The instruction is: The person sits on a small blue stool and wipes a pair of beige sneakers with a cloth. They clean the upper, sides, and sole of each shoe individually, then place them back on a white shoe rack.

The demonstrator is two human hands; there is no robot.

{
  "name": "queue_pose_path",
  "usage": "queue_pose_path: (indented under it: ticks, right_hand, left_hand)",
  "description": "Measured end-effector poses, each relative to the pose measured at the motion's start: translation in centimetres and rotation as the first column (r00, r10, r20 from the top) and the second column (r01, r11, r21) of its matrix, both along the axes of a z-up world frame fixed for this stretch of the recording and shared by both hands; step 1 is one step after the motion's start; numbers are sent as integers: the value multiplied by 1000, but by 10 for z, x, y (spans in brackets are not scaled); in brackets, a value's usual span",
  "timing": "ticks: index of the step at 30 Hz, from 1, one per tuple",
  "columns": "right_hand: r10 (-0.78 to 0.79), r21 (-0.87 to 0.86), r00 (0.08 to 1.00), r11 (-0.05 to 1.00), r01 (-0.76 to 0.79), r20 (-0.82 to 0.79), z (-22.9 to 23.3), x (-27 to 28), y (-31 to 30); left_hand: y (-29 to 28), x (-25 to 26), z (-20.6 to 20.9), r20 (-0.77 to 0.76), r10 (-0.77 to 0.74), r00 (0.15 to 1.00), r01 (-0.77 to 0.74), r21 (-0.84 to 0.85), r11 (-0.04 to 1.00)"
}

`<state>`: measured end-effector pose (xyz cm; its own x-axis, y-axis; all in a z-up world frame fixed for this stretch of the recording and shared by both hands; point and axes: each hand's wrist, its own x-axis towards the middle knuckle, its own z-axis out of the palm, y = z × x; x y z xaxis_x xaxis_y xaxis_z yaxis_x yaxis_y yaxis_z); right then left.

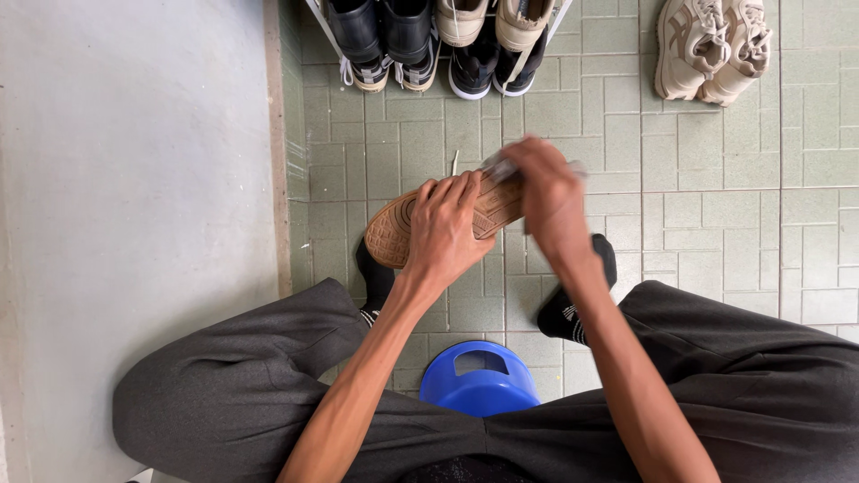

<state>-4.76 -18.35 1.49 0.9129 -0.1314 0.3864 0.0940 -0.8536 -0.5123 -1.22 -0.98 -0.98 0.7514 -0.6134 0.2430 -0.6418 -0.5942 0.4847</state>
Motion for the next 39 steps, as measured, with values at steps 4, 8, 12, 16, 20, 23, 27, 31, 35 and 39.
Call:
queue_pose_path:
  ticks: [4,8,12,16,20,23,27,31,35,39]
  right_hand:
    - [126,-110,990,987,-119,61,2,0,6]
    - [-77,70,971,993,95,-226,7,1,-23]
    - [146,-118,981,980,-161,-131,26,-8,-21]
    - [245,-222,915,919,-324,-321,38,-11,6]
    - [186,-322,938,905,-279,-292,23,-15,15]
    - [198,-334,947,901,-278,-253,9,-17,12]
    - [211,-274,954,924,-266,-214,-4,-19,1]
    - [137,-174,975,970,-168,-175,-19,-18,-10]
    - [13,-6,977,1000,-14,-215,-17,-16,-15]
    - [-98,293,944,936,196,-316,-2,-7,-13]
  left_hand:
    - [12,13,1,-33,-45,998,45,-5,999]
    - [21,26,8,-145,-93,985,91,-20,996]
    - [32,39,19,-294,-127,947,115,-59,992]
    - [41,53,31,-388,-84,918,99,18,995]
    - [41,56,42,-460,-21,887,79,107,991]
    - [40,58,52,-483,-17,875,89,128,988]
    - [40,59,58,-369,-126,921,146,27,989]
    - [34,59,44,-49,-38,998,41,53,998]
    - [22,48,21,195,147,970,-104,-216,971]
    - [6,25,4,11,181,983,-173,-245,954]
